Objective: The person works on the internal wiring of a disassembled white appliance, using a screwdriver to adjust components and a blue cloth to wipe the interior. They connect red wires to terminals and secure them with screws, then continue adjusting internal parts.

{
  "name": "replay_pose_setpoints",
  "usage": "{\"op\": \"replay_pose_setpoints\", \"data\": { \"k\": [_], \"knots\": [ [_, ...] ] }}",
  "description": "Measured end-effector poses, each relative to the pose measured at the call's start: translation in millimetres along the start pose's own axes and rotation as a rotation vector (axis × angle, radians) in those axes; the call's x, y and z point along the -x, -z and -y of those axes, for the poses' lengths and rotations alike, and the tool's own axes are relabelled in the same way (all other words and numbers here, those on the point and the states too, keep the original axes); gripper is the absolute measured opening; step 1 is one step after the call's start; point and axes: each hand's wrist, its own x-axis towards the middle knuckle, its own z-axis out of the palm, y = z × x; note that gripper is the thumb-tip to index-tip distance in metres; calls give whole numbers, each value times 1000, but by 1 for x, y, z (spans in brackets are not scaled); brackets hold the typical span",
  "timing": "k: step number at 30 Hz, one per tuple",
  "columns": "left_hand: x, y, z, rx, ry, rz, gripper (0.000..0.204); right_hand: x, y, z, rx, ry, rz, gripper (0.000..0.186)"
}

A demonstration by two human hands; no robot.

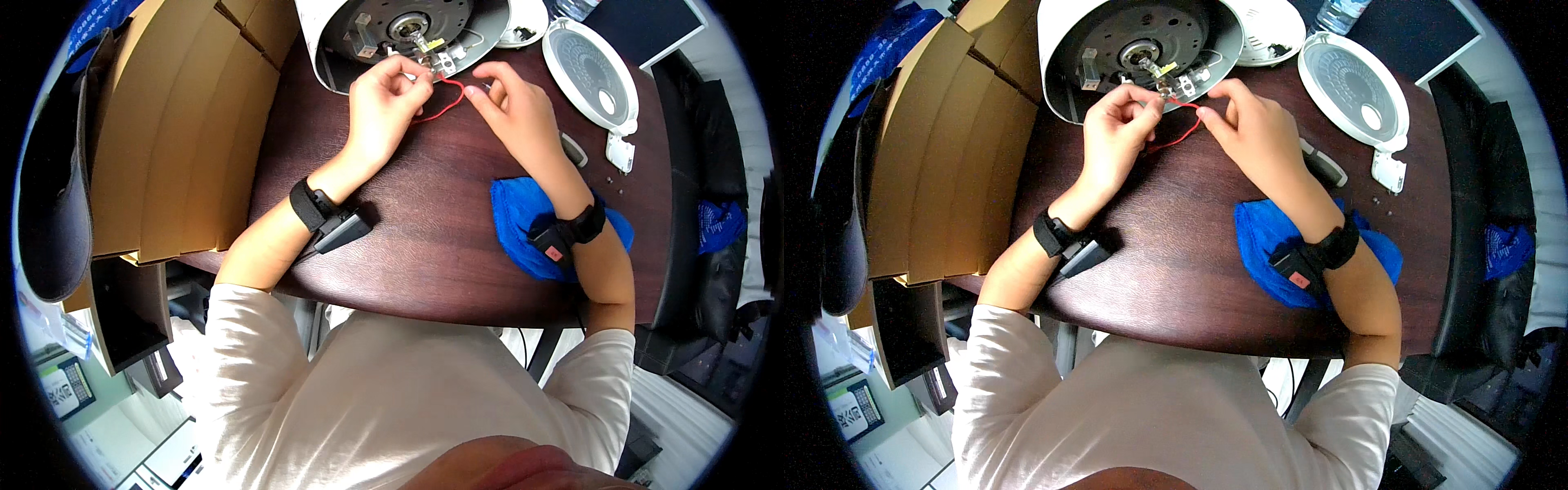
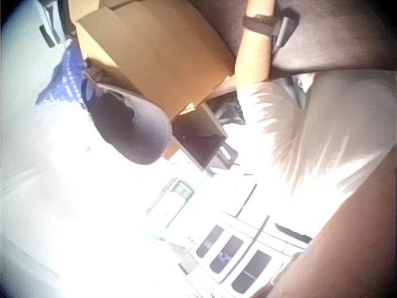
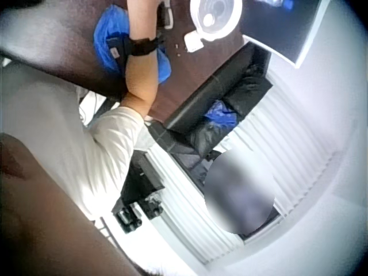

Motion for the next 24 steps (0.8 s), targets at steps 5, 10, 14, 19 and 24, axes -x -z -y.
{"op": "replay_pose_setpoints", "data": {
  "k": [5, 10, 14, 19, 24],
  "knots": [
    [1, -2, 5, -154, -86, -85, 12, -9, -14, 11, 8, 128, -36, 21],
    [-2, 2, 15, -235, -129, -70, 11, -22, -28, 11, -41, 268, -91, 15],
    [-2, 4, 14, -306, -160, -84, 10, -30, -34, 8, -55, 304, -87, 12],
    [-6, 4, 1, -543, -240, -115, 15, -32, -36, 6, -44, 314, -139, 11],
    [-7, 8, -13, -756, -305, -111, 22, -35, -42, 1, -21, 280, -159, 10]
  ]
}}
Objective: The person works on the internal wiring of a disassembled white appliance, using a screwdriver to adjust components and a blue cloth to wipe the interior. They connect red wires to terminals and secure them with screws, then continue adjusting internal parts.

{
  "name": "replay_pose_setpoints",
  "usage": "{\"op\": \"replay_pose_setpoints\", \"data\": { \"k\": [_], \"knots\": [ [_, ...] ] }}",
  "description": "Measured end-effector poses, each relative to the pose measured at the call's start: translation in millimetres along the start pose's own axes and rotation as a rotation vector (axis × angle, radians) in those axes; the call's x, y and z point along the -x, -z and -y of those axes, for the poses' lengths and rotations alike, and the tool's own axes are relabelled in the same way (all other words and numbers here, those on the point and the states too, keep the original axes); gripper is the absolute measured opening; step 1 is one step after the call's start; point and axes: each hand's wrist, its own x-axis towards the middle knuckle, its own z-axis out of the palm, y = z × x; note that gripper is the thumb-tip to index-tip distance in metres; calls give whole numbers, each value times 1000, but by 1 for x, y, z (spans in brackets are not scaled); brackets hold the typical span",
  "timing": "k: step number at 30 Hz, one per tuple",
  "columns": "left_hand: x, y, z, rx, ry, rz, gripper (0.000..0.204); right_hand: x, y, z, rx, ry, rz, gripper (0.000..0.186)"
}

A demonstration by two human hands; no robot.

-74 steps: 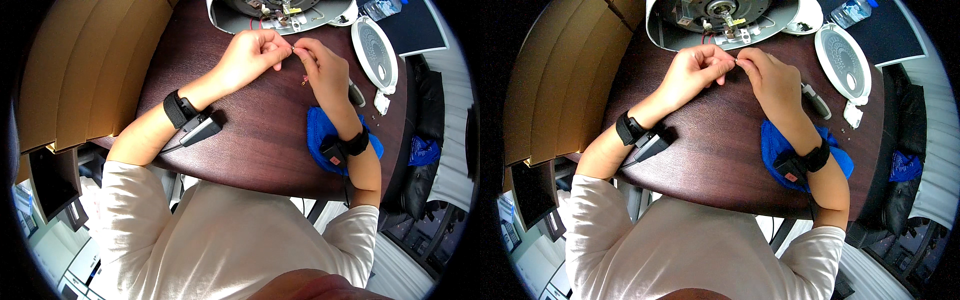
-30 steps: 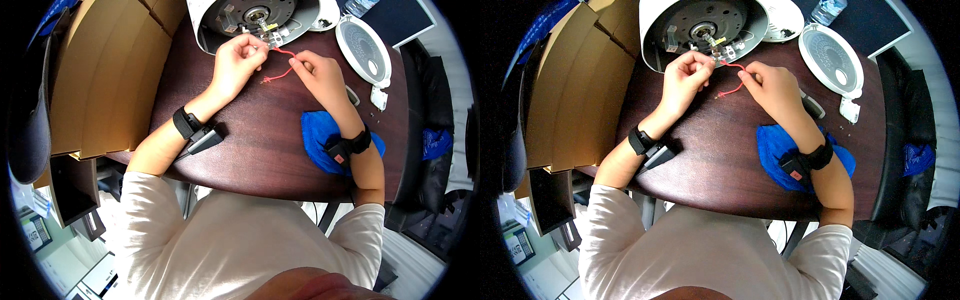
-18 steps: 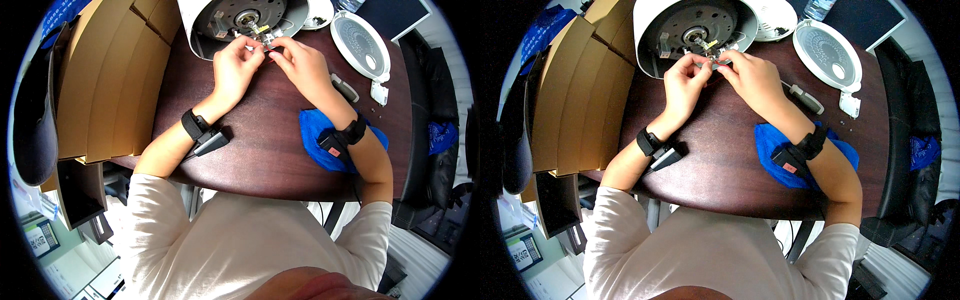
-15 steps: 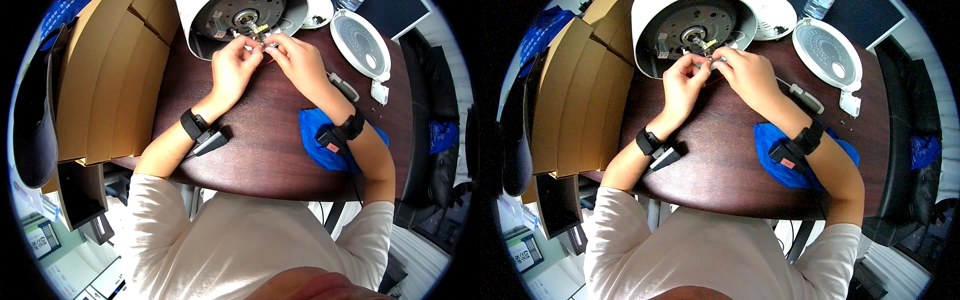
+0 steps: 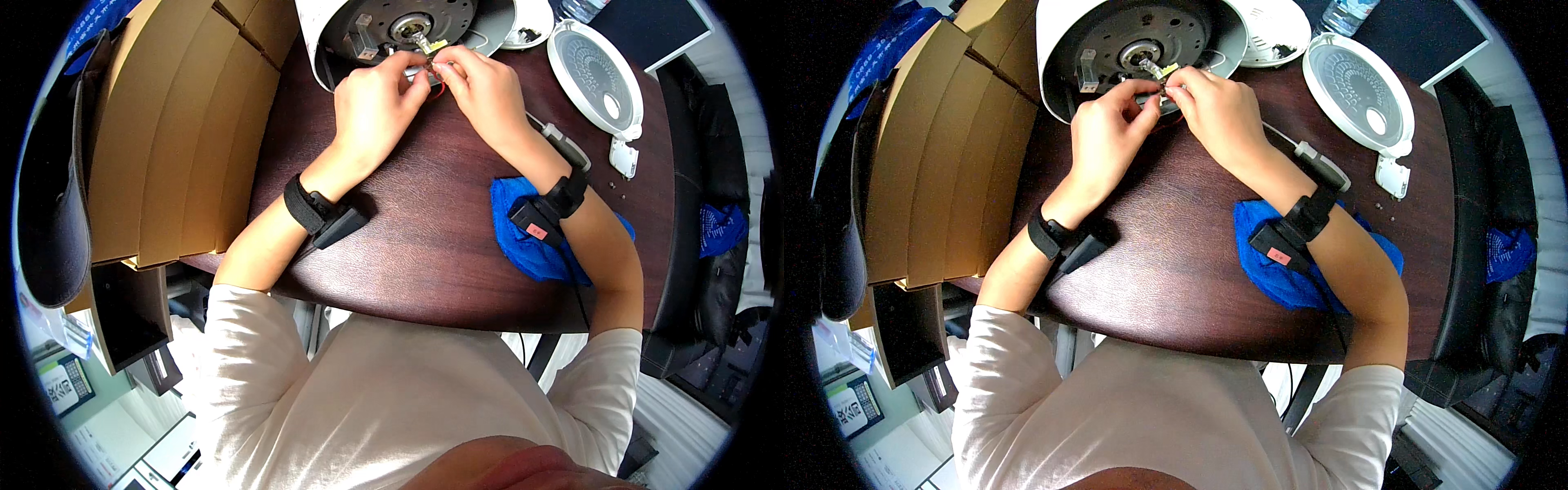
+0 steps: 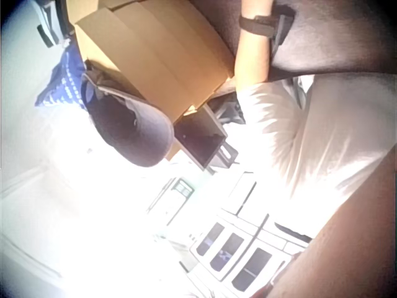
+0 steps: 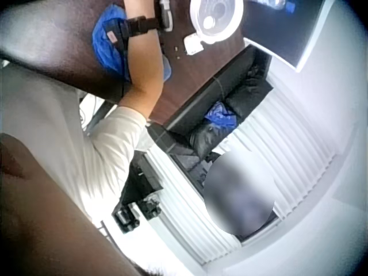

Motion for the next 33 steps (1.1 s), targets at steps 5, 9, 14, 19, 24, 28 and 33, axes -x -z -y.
{"op": "replay_pose_setpoints", "data": {
  "k": [5, 9, 14, 19, 24, 28, 33],
  "knots": [
    [-5, 5, -2, -155, -24, 60, 27, 1, -5, -1, -17, -16, -47, 10],
    [-7, 8, -8, -140, -13, 156, 29, 2, -9, -1, -44, -16, -96, 9],
    [-7, 8, -5, -125, -23, 154, 27, 2, -11, 0, -27, -4, -99, 8],
    [-2, 12, -9, -179, -23, 147, 25, 1, 5, 2, -3, 53, -54, 8],
    [-1, 11, -5, -215, -85, 139, 23, -2, 3, -2, 59, 120, -65, 8],
    [-1, 13, -6, -259, -117, 137, 21, -1, -6, -5, 85, 147, -77, 8],
    [-2, 12, -7, -322, -144, 148, 21, -1, -8, -5, 86, 139, -79, 8]
  ]
}}
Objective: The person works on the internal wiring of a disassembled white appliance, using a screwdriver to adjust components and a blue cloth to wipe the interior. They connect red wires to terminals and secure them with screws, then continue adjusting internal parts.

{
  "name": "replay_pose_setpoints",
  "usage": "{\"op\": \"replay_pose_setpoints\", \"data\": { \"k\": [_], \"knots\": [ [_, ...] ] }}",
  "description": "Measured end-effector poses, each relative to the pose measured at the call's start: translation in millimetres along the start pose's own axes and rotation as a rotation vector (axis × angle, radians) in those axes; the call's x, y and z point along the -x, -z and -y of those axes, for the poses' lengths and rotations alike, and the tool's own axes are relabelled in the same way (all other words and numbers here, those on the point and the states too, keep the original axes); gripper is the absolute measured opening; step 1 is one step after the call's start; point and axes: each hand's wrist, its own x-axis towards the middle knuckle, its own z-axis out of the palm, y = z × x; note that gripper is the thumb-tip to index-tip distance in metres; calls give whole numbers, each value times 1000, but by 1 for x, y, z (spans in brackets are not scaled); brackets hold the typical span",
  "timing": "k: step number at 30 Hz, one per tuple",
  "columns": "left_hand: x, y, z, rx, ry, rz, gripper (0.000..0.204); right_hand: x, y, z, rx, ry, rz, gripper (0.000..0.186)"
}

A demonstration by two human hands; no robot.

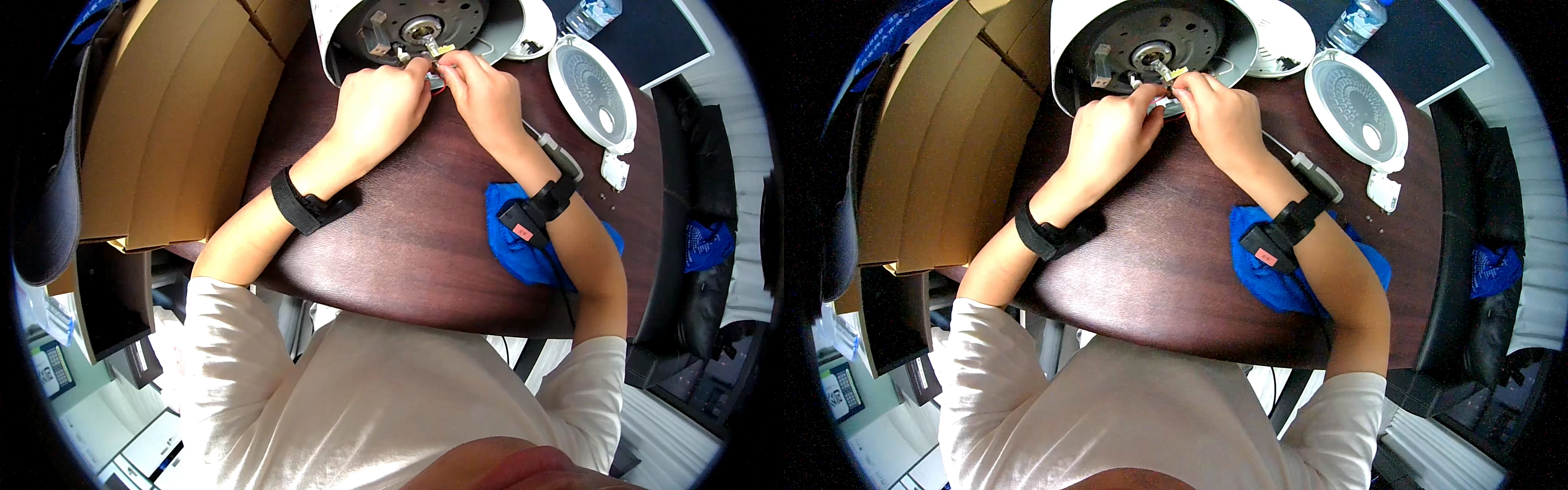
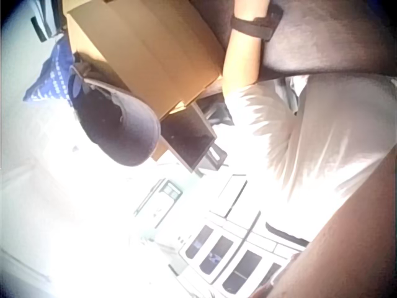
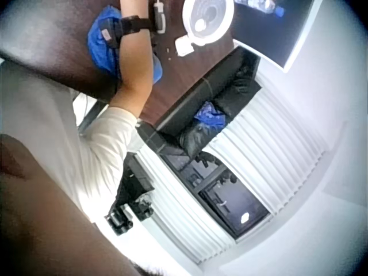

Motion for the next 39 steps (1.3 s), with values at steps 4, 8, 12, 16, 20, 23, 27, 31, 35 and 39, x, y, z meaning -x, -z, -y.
{"op": "replay_pose_setpoints", "data": {
  "k": [4, 8, 12, 16, 20, 23, 27, 31, 35, 39],
  "knots": [
    [-1, -2, 3, -8, -28, 11, 23, 1, -1, 0, 15, -5, -7, 9],
    [-2, -1, 2, -14, -16, 19, 24, 1, -1, 0, 39, -21, 6, 10],
    [-4, -1, 3, 57, -7, 26, 25, 1, -2, 1, 46, -44, -8, 11],
    [-5, -7, 9, 158, -8, 5, 25, 3, -9, -1, 32, -23, -52, 11],
    [-7, -7, 10, 168, -10, -3, 24, 3, -10, -2, 6, -36, -47, 10],
    [-8, -5, 8, 142, 5, 19, 24, 2, -9, -3, -20, -62, -35, 11],
    [-9, -8, 10, 122, -5, 10, 23, 3, -10, -2, -86, -164, 5, 11],
    [-11, -10, 12, 163, -17, 9, 22, 0, -7, -2, -143, -238, 25, 11],
    [-13, -11, 13, 164, -29, -8, 21, 0, -7, -4, -176, -234, 44, 12],
    [-14, -10, 13, 140, -6, 18, 18, 1, -7, -5, -200, -248, 66, 13]
  ]
}}
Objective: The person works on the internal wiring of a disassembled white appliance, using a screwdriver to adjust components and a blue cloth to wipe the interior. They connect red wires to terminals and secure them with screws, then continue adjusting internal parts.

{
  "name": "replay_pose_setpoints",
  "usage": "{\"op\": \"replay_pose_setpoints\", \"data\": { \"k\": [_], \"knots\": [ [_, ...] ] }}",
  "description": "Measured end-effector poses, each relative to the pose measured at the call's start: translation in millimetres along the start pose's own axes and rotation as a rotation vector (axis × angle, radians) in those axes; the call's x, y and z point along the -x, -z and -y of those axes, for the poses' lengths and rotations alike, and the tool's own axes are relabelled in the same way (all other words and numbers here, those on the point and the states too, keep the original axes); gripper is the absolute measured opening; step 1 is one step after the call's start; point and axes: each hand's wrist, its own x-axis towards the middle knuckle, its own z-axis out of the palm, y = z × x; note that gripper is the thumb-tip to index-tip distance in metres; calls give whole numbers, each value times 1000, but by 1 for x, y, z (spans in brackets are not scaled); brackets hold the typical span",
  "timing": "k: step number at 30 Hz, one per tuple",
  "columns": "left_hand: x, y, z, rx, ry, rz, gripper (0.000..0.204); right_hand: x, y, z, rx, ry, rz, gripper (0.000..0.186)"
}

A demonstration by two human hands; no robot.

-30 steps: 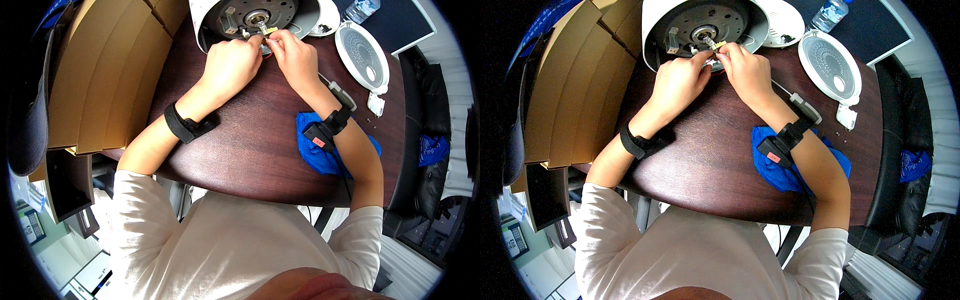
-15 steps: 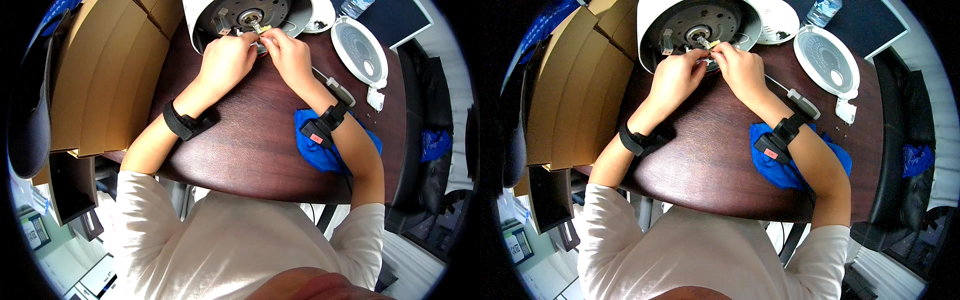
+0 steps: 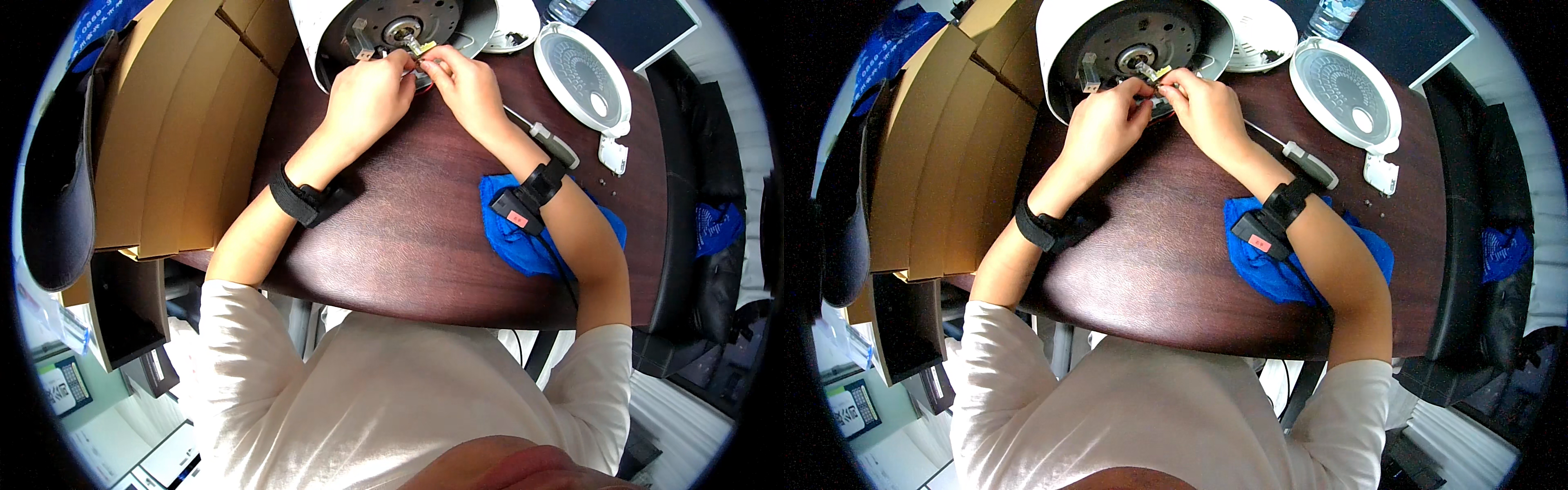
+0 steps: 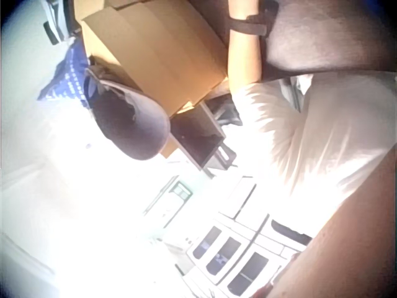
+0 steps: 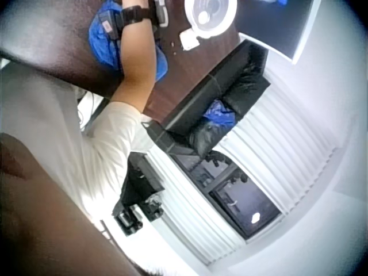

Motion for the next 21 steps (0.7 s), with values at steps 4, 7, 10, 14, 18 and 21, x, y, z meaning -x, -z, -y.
{"op": "replay_pose_setpoints", "data": {
  "k": [4, 7, 10, 14, 18, 21],
  "knots": [
    [0, 1, -2, -20, 17, 16, 17, 0, 1, -2, -11, 12, 8, 12],
    [0, 4, -5, -34, 20, 22, 18, 0, 2, -2, 5, 11, 12, 13],
    [0, 6, -4, -43, 20, 25, 18, -2, 7, 0, 31, -43, 36, 14],
    [2, 6, 0, -69, -10, 43, 20, -1, 35, 6, 170, 8, 135, 19],
    [1, 12, -4, -102, 13, 65, 22, -2, 105, 23, 267, -134, 481, 24],
    [5, 17, -7, -83, 29, 75, 26, 14, 152, 21, 383, -236, 576, 26]
  ]
}}
